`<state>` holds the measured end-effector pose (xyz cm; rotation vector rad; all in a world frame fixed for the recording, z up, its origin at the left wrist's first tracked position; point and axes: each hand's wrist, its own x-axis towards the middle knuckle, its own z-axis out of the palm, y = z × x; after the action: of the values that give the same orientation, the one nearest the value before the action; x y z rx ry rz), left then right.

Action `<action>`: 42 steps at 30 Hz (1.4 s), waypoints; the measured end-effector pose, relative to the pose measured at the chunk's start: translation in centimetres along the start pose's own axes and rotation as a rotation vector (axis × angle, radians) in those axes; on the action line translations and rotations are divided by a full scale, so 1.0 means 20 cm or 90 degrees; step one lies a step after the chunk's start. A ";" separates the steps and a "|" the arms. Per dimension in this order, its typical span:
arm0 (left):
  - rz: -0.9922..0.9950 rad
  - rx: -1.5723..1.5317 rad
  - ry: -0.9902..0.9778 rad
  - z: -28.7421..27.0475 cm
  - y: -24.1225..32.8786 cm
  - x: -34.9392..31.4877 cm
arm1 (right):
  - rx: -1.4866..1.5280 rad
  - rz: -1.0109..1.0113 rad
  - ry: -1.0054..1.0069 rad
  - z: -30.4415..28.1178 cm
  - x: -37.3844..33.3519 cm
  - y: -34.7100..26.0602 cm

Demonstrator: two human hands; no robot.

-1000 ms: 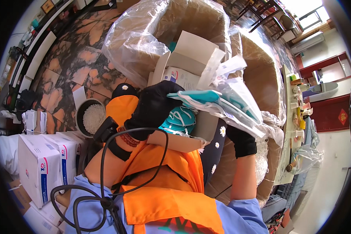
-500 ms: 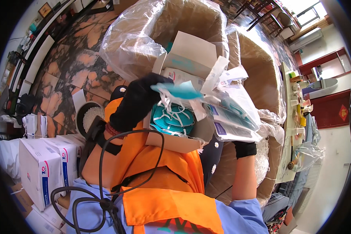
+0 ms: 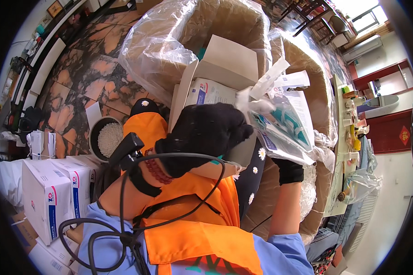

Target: The recorder is unpacking teal-colored face masks from a cardboard box and sorting them into groups.

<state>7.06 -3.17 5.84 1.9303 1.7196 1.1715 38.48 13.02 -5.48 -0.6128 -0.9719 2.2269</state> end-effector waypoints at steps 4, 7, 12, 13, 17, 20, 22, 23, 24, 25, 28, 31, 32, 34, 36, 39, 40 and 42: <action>0.027 0.187 -0.016 0.12 -0.06 0.00 | 0.059 -0.007 -0.009 -0.01 0.00 0.03; 0.064 0.088 0.126 0.16 -0.07 0.03 | -0.113 -0.052 0.060 -0.14 0.00 0.10; 0.032 0.001 0.171 0.20 -0.09 0.04 | 0.060 -0.026 0.126 -0.05 0.01 0.11; 0.022 -0.017 0.169 0.20 -0.08 0.05 | -0.065 -0.064 0.153 -0.10 -0.01 0.14; 0.055 -0.023 0.151 0.21 -0.11 0.07 | 0.042 -0.065 0.115 -0.18 -0.02 0.18; 0.039 -0.070 0.154 0.22 -0.12 0.07 | 0.065 -0.030 0.120 -0.22 -0.03 0.20; -0.004 -0.125 0.141 0.21 -0.11 0.06 | 0.061 -0.021 0.112 -0.21 -0.01 0.22; -0.005 -0.126 0.142 0.22 -0.12 0.06 | 0.052 -0.018 0.112 -0.21 -0.02 0.22; 0.008 -0.107 0.161 0.24 -0.13 0.06 | 0.043 -0.019 0.113 -0.22 -0.02 0.22; 0.021 -0.085 0.182 0.25 -0.14 0.05 | 0.034 -0.017 0.112 -0.22 -0.02 0.23; 0.002 -0.097 0.132 0.32 -0.16 0.06 | -0.010 -0.032 0.127 -0.26 -0.07 0.21; 0.025 -0.060 0.109 0.28 -0.18 0.06 | -0.195 -0.061 0.121 -0.34 -0.11 0.20; 0.030 -0.065 0.105 0.26 -0.20 0.07 | -0.356 -0.083 0.115 -0.39 -0.13 0.18; -0.103 -0.236 0.172 0.17 -0.27 0.04 | -0.510 -0.100 0.109 -0.30 -0.13 0.13; -0.160 -0.185 0.157 0.02 -0.27 0.00 | -1.136 -0.096 0.127 0.11 -0.07 -0.02; -0.135 -0.069 0.042 0.05 -0.24 0.01 | -0.676 -0.146 0.174 -0.35 -0.19 -0.02; -0.097 0.047 -0.024 0.02 -0.22 -0.02 | -0.120 -0.121 0.128 -0.40 -0.19 -0.02; 0.064 0.172 -0.055 0.14 -0.37 -0.15 | 0.143 -0.039 0.198 -0.37 -0.24 -0.03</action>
<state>4.17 -3.37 -2.07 2.2125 1.8324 0.9091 46.57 13.53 -8.92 -0.7848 -0.5673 2.0700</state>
